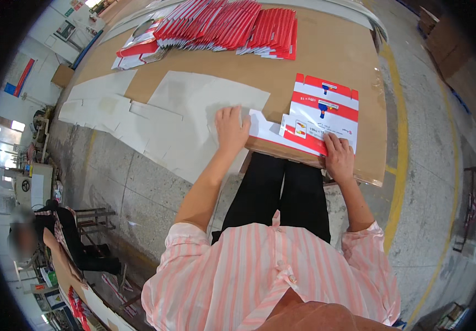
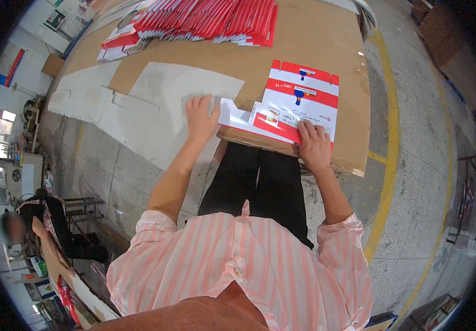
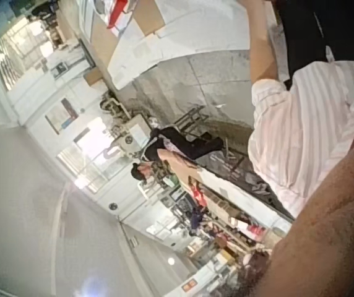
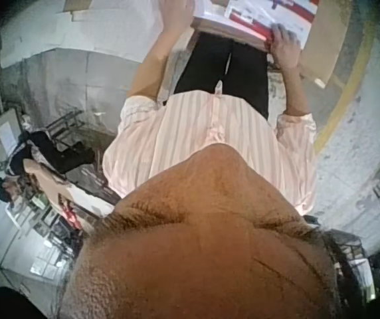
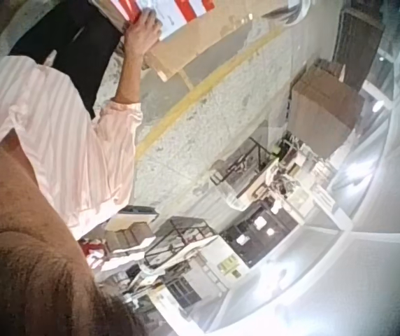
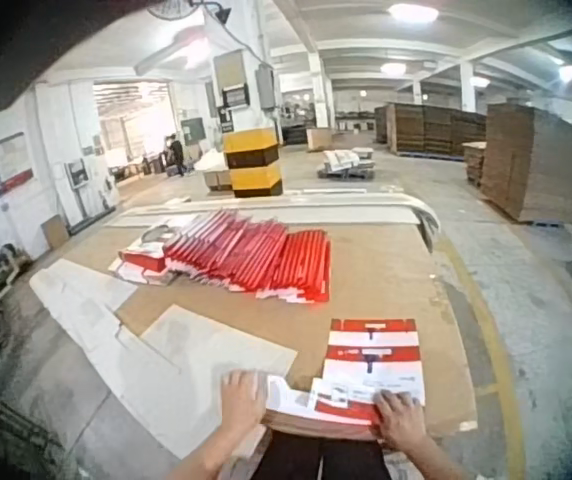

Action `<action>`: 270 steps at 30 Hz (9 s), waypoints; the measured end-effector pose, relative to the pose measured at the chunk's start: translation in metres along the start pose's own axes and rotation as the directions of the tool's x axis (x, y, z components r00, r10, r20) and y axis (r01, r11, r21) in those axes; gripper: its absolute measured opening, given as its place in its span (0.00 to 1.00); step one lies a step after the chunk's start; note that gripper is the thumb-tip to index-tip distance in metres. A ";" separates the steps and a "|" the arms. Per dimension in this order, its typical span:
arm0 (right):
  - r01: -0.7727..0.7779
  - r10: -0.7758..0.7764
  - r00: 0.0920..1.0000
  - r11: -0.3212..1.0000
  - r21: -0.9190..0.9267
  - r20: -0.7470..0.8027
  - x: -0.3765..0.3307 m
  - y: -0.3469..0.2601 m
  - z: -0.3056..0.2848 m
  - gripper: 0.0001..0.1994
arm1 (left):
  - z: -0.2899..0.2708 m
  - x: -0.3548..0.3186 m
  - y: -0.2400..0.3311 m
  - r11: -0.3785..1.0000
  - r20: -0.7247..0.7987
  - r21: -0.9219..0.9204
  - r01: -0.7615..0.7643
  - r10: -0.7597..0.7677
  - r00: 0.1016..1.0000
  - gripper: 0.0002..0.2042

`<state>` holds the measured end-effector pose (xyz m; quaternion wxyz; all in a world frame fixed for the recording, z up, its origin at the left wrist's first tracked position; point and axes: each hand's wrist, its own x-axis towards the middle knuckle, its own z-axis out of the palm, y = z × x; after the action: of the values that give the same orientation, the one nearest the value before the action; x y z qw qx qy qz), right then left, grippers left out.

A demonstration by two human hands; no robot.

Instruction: Folding cardboard inserts and placing them into product packaging boxes.

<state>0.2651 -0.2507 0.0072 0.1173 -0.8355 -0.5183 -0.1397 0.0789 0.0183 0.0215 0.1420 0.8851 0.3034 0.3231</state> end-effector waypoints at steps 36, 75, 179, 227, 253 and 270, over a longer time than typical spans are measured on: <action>0.028 -0.008 0.995 0.982 0.187 -0.103 -0.008 0.002 0.002 0.28 | -0.016 -0.029 -0.042 0.529 0.254 -0.604 0.597 -0.582 0.772 0.10; -0.367 0.257 0.926 0.429 0.826 0.277 -0.049 -0.077 -0.014 0.14 | 0.041 0.023 0.032 0.859 0.670 0.080 -0.506 0.329 0.665 0.21; -0.219 0.323 0.888 0.923 0.316 -0.328 -0.009 0.034 0.003 0.40 | 0.128 -0.076 0.129 0.796 0.093 -0.579 -0.177 0.279 0.956 0.16; 0.060 -0.059 0.998 0.998 0.010 -0.028 -0.008 0.000 0.005 0.30 | -0.072 0.020 -0.089 0.934 0.241 -0.046 -0.354 0.354 0.904 0.13; 0.069 -0.079 0.964 0.996 0.048 0.254 0.001 -0.010 -0.030 0.26 | -0.012 -0.019 0.026 0.897 0.521 -0.052 -0.439 0.399 0.755 0.20; 0.089 -0.091 0.993 0.995 0.037 0.077 -0.002 -0.023 -0.012 0.25 | 0.036 0.022 0.034 0.898 0.617 0.126 -0.421 0.261 0.743 0.19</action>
<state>0.2420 -0.2461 0.0189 0.1043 -0.8140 -0.5620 -0.1030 0.1306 0.0035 0.0203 0.0505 0.9920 0.1154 0.0133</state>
